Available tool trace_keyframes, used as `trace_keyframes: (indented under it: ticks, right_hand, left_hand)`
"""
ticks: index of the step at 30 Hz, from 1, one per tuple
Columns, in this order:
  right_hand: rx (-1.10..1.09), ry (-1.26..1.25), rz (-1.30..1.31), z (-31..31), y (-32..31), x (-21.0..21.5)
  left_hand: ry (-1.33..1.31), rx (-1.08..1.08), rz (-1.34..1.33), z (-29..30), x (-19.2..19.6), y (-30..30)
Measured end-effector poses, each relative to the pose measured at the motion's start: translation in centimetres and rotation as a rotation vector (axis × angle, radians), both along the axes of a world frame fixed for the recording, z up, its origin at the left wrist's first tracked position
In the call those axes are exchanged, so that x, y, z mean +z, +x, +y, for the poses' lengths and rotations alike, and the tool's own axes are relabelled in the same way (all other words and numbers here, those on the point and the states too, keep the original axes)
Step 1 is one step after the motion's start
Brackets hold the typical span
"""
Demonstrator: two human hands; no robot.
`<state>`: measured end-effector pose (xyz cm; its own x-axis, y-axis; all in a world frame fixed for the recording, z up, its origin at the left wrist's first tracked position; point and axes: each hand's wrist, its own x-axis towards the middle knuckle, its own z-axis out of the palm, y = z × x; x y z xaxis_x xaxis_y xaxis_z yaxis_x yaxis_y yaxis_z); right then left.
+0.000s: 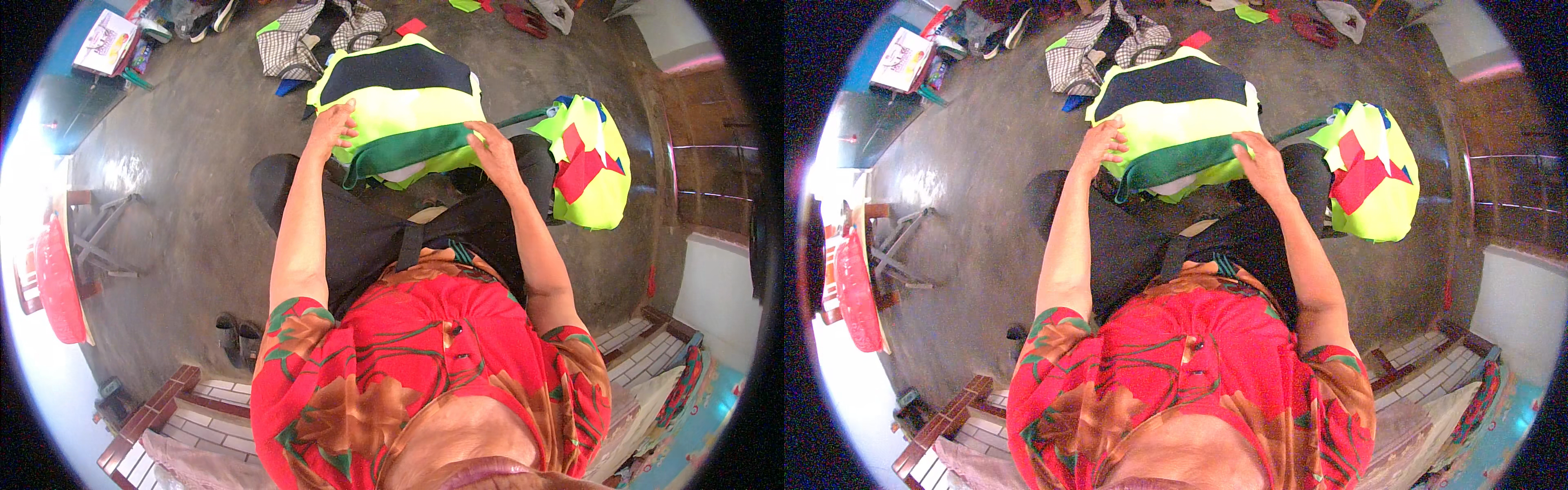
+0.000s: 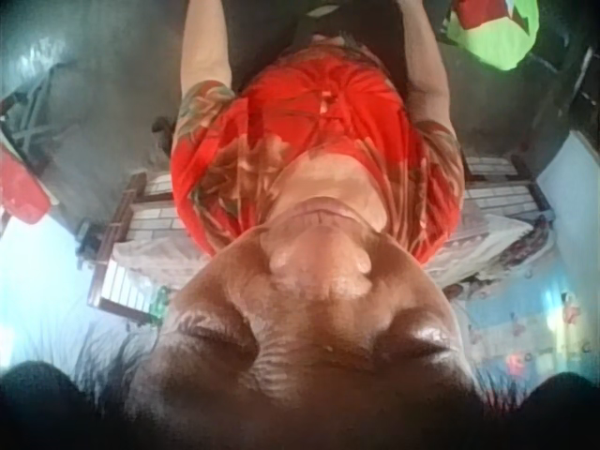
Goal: The person sits on the floor and assembles a colorful fabric craft by layering various colored fabric pieces onto a base. They pick up pieces from a pile, place them on the craft, and smooth them down to create a patterned surface.
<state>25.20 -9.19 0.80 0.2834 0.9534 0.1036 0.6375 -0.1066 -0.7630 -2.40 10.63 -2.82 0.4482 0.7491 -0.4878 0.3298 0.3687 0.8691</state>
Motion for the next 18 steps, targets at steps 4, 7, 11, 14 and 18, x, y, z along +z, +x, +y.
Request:
trace_keyframes:
  ticks: [4, 7, 11, 14, 18]
  right_hand:
    - [-0.047, -0.132, -0.267, -1.0, 0.7, -2.6]
    - [-0.058, -0.167, -0.348, 0.3, -1.4, -3.7]
    - [-0.183, -0.085, -0.395, 1.3, -1.3, -4.9]
    - [-0.188, -0.200, -0.376, 1.6, -0.9, -4.9]
    - [-0.211, -0.141, -0.367, 1.7, -0.8, -5.0]
  left_hand:
    - [0.241, -0.122, 0.186, -0.6, 0.0, 0.8]
    - [0.514, -0.320, 0.414, -1.0, 0.0, 0.6]
    - [0.810, -0.522, 0.581, -3.2, 1.2, 0.3]
    - [0.982, -0.565, 0.625, -4.1, 0.3, 0.2]
    - [1.057, -0.597, 0.680, -4.5, -0.5, 0.9]
